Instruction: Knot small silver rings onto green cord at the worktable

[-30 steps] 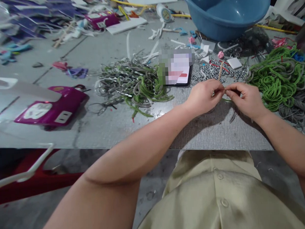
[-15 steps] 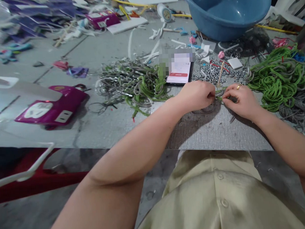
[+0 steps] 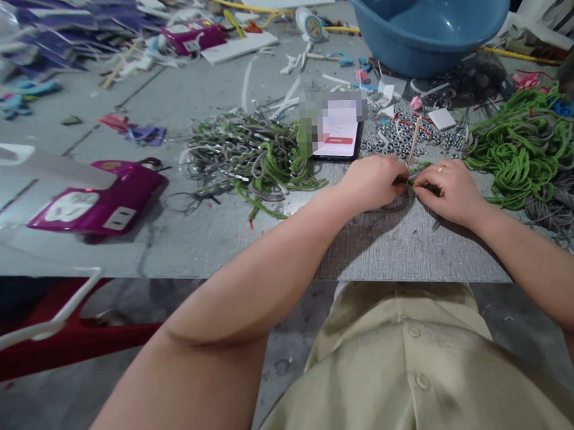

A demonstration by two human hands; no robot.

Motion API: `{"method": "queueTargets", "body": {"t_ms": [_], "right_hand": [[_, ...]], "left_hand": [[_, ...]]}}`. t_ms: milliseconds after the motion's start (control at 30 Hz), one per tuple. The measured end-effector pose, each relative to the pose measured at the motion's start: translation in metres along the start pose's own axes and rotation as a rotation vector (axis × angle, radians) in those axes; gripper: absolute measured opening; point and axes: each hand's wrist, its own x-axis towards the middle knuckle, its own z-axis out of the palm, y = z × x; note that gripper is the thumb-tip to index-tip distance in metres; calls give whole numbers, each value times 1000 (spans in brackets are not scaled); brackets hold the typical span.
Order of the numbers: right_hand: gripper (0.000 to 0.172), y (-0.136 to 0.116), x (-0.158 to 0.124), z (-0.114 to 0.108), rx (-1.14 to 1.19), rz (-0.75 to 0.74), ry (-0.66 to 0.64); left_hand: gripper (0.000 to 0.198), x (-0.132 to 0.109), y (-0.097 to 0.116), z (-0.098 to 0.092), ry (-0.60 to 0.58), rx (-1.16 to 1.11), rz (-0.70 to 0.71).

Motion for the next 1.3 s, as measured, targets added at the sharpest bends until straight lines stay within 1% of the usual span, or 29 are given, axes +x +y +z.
{"method": "queueTargets", "body": {"t_ms": [267,433,567,733,1000,1200,1300], "right_hand": [[17,0,0,0,-56,-8,-48],[16,0,0,-1,-58,5,-79],[14,1,1,-5,-72,38,-69],[13,2,0,-5,-74,52,-14],[13,10,0,-3,-76,114,12],[11,11,1,-4,-81,106,-16],[10,10,1,-4,-30,103,-11]], "left_hand": [[28,2,4,3,3,-95,-9],[27,3,4,5,25,-99,-10],[25,4,2,8,23,-97,-10],[24,5,1,12,47,-120,11],[23,5,0,12,51,-133,20],[27,3,2,9,30,-116,11],[27,3,2,10,35,-106,20]]}}
